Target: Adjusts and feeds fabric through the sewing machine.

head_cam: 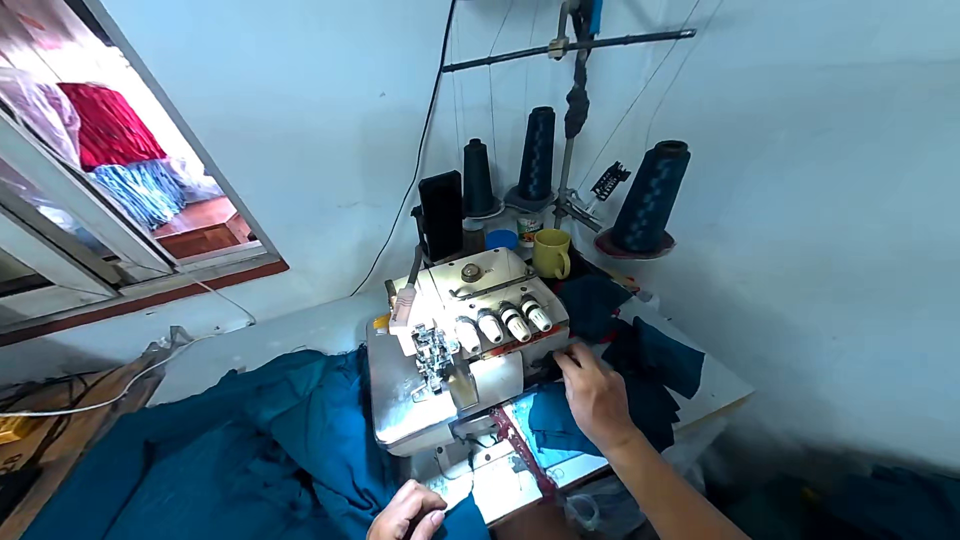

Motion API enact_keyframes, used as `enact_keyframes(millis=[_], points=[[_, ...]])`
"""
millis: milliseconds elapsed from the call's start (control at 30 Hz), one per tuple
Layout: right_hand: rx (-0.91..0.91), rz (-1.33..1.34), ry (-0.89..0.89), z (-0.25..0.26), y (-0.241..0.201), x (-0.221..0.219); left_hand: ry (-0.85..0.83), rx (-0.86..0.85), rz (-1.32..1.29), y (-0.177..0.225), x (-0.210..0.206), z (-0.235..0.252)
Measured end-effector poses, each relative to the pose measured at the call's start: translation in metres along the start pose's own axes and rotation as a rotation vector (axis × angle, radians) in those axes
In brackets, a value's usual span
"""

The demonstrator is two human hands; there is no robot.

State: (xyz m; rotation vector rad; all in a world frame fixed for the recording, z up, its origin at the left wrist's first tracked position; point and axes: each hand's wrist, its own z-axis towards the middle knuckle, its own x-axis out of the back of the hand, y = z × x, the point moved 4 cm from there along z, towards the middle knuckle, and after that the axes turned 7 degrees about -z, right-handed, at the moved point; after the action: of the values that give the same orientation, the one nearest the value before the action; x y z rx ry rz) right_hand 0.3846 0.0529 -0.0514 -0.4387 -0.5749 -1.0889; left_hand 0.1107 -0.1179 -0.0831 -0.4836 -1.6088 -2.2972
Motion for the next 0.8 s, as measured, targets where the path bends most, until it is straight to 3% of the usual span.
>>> enact_keyframes(millis=[100, 167, 300, 367, 433, 500, 633, 800], points=[[0.117, 0.133, 0.059, 0.000, 0.008, -0.010, 0.002, 0.007, -0.044, -0.001, 0.001, 0.000], [-0.026, 0.223, 0.036, -0.002, 0.014, -0.012, 0.007, 0.007, -0.064, -0.001, 0.001, -0.001], [-0.664, 0.514, -0.134, -0.010, 0.022, 0.004, 0.005, 0.022, -0.098, -0.002, 0.003, -0.001], [-1.075, 0.911, -0.345, -0.015, 0.019, -0.002, 0.005, 0.029, -0.120, -0.002, 0.004, 0.000], [-1.422, 1.285, -0.350, -0.017, 0.010, -0.006, -0.001, 0.037, -0.134, -0.002, 0.005, 0.001], [-1.623, 1.415, -0.285, -0.013, 0.007, -0.005, -0.007, 0.037, -0.142, -0.002, 0.006, 0.002], [-1.773, 1.373, -0.207, -0.006, 0.014, -0.016, 0.005, 0.038, -0.155, -0.002, 0.005, 0.001], [-1.662, 1.183, -0.143, 0.007, 0.029, -0.021, 0.011, 0.040, -0.188, -0.004, 0.005, -0.001]])
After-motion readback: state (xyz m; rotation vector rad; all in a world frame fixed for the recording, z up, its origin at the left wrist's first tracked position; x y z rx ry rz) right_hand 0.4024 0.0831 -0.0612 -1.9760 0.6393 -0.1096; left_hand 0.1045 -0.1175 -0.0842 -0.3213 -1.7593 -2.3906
